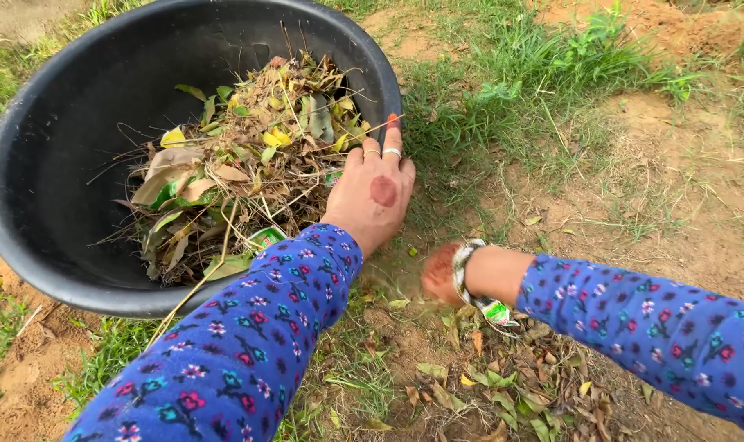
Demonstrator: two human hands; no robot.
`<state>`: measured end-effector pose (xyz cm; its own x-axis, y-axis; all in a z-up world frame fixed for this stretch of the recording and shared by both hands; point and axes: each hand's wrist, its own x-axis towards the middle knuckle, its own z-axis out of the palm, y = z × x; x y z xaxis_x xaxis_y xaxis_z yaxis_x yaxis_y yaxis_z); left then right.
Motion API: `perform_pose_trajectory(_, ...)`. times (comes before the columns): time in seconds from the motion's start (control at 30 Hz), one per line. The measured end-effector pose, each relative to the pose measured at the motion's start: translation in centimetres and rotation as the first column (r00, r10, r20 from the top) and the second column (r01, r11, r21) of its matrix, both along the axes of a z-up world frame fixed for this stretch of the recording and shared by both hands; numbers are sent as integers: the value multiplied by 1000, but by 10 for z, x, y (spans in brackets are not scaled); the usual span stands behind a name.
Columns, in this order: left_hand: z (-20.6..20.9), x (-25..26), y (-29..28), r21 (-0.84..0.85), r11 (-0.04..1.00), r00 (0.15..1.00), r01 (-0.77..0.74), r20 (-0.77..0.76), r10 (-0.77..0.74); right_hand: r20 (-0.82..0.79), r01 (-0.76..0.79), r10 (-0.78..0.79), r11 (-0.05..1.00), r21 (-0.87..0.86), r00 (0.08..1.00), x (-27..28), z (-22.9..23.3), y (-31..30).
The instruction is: The person gathers dry leaves, twigs, and small pieces of trash from the ground by hand and places them into a black plastic tub.
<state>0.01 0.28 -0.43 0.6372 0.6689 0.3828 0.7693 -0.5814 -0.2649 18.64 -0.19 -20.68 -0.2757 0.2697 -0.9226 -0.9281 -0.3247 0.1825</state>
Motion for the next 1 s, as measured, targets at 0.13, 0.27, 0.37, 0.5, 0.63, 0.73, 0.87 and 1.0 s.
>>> perform_pose_trajectory(0.13,4,0,-4,-49,998,997,-30,-69,26,253,2,11,999,-53,967,36,32,-34)
perform_pose_trajectory(0.27,-2,-1,-3,9,1000,1000,15,-19,-15,118,344,-323,871,-350,939,65,90,-48)
perform_pose_trajectory(0.37,-2,1,-3,-58,998,997,-19,-75,15,-140,784,-827,562,-263,545,128,-36,6)
perform_pose_trajectory(0.5,-5,1,0,3,999,992,-43,-116,43,190,179,-548,-548,-817,-815,34,75,-8)
perform_pose_trajectory(0.63,-4,2,-1,4,1000,997,-20,-78,20,335,-60,-724,-378,-924,-603,0,59,-5)
perform_pose_trajectory(0.73,-2,1,-2,-7,1000,996,-27,-84,27,386,-132,-786,-370,-919,-482,-39,77,-15)
perform_pose_trajectory(0.87,0,1,-2,-13,1000,999,-18,-45,17,517,-235,-779,-461,-856,-354,-85,88,-28)
perform_pose_trajectory(1.0,-3,-1,-2,-52,998,999,-41,-27,40,512,-166,-721,-497,-852,-467,-101,63,-36)
